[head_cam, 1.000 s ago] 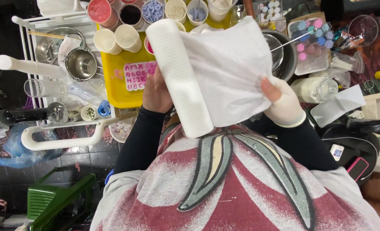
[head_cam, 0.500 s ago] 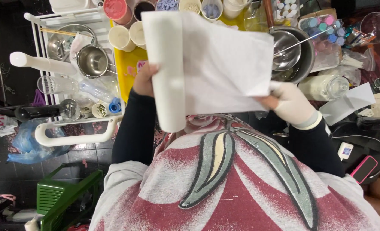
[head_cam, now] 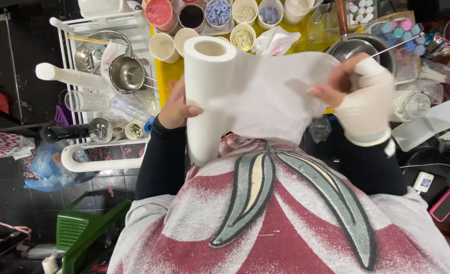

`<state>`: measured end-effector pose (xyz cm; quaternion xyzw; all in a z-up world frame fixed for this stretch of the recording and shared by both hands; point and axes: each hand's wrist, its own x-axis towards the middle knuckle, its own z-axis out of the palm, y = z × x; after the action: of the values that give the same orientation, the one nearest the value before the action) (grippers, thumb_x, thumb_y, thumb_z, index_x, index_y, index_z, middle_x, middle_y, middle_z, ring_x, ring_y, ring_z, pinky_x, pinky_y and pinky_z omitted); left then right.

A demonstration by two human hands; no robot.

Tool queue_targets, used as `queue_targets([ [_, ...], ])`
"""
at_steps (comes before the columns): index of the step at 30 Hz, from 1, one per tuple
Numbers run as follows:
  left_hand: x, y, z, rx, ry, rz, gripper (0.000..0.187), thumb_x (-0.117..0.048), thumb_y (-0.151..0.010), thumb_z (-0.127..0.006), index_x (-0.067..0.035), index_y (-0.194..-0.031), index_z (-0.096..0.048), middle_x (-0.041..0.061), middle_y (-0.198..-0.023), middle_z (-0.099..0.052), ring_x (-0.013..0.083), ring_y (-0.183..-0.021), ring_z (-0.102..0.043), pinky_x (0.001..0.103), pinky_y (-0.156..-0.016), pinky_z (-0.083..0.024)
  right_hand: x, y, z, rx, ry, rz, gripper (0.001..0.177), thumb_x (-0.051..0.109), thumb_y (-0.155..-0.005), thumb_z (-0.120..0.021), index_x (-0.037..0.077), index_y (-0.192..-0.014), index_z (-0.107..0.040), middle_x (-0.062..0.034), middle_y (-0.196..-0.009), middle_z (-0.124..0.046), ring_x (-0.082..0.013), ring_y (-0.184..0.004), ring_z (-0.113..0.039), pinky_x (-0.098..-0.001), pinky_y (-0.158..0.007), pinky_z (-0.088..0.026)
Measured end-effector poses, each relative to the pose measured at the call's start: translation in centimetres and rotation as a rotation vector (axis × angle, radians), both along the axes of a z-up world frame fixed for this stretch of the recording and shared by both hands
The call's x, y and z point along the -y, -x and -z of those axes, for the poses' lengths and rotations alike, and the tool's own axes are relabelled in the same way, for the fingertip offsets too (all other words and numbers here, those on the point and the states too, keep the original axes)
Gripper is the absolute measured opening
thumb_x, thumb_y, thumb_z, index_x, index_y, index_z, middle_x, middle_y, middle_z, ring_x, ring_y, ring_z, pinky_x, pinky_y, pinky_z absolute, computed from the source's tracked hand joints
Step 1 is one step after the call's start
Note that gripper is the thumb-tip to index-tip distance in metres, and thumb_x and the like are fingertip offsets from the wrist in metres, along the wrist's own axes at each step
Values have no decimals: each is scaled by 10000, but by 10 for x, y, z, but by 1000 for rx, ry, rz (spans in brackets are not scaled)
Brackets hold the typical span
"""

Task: Cleaning heart-shaped wax melts with paper towel and pouring pink liquid into molds.

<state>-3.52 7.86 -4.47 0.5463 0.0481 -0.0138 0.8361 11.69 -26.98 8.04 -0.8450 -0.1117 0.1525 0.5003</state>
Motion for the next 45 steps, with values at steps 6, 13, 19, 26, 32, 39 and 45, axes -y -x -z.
queue_targets([
  [6, 8, -12, -43, 94, -133, 205, 1129, -383, -745, -865, 16, -1638, -302, 119, -1564, -488, 216, -1463, -465, 362, -1264, -356, -73, 2, -26, 480, -135, -588, 882, 258, -875, -851, 25, -1569, -360, -190, -1550, -472, -308, -1474, -456, -431, -1251, -372],
  [13, 14, -11, -19, 148, -130, 179, 1162, -367, -770, -853, -11, -1670, -210, 97, -1682, -352, 188, -1597, -298, 358, -1341, -196, -98, 8, 25, -72, -396, -625, 780, 362, -957, -816, 11, -1531, -421, -136, -1461, -571, -201, -1382, -538, -352, -1184, -440],
  [19, 28, -25, -32, 94, -101, 107, 1135, -445, -730, -885, 4, -1612, -329, 103, -1531, -522, 199, -1414, -512, 365, -1205, -409, -103, 13, 21, 20, -163, -453, 677, 452, -806, -884, -1, -1173, -538, -82, -1068, -675, -124, -1016, -626, -282, -888, -531],
  [26, 31, -37, -30, -5, -211, 23, 971, -433, -771, -889, 24, -1516, -465, 116, -1412, -622, 196, -1303, -607, 352, -1154, -479, -100, 1, 21, 186, -121, -514, 668, 410, -737, -952, -15, -1128, -617, -63, -968, -691, -103, -902, -657, -289, -785, -537],
  [32, 35, -46, -49, 123, -174, 1, 998, -433, -798, -879, -20, -1561, -385, 66, -1488, -555, 161, -1404, -534, 322, -1213, -407, -97, 5, 36, 104, -179, -443, 521, 318, -704, -993, 8, -974, -674, -20, -841, -689, -69, -782, -595, -257, -698, -518],
  [39, 33, -50, -46, 50, -204, -106, 908, -357, -763, -889, 8, -1485, -476, 101, -1365, -659, 195, -1259, -657, 353, -1125, -519, -95, 0, 41, 24, -266, -439, 213, 124, -855, -911, 13, -913, -739, -23, -744, -677, -76, -668, -554, -256, -614, -469],
  [45, 42, -43, -36, 70, -189, -143, 879, -332, -770, -881, 14, -1468, -473, 91, -1375, -639, 185, -1282, -634, 348, -1148, -494, -101, 6, 15, 211, -528, -484, 175, -66, -956, -678, -45, -1129, -660, -82, -1020, -727, -175, -910, -734, -328, -779, -611],
])
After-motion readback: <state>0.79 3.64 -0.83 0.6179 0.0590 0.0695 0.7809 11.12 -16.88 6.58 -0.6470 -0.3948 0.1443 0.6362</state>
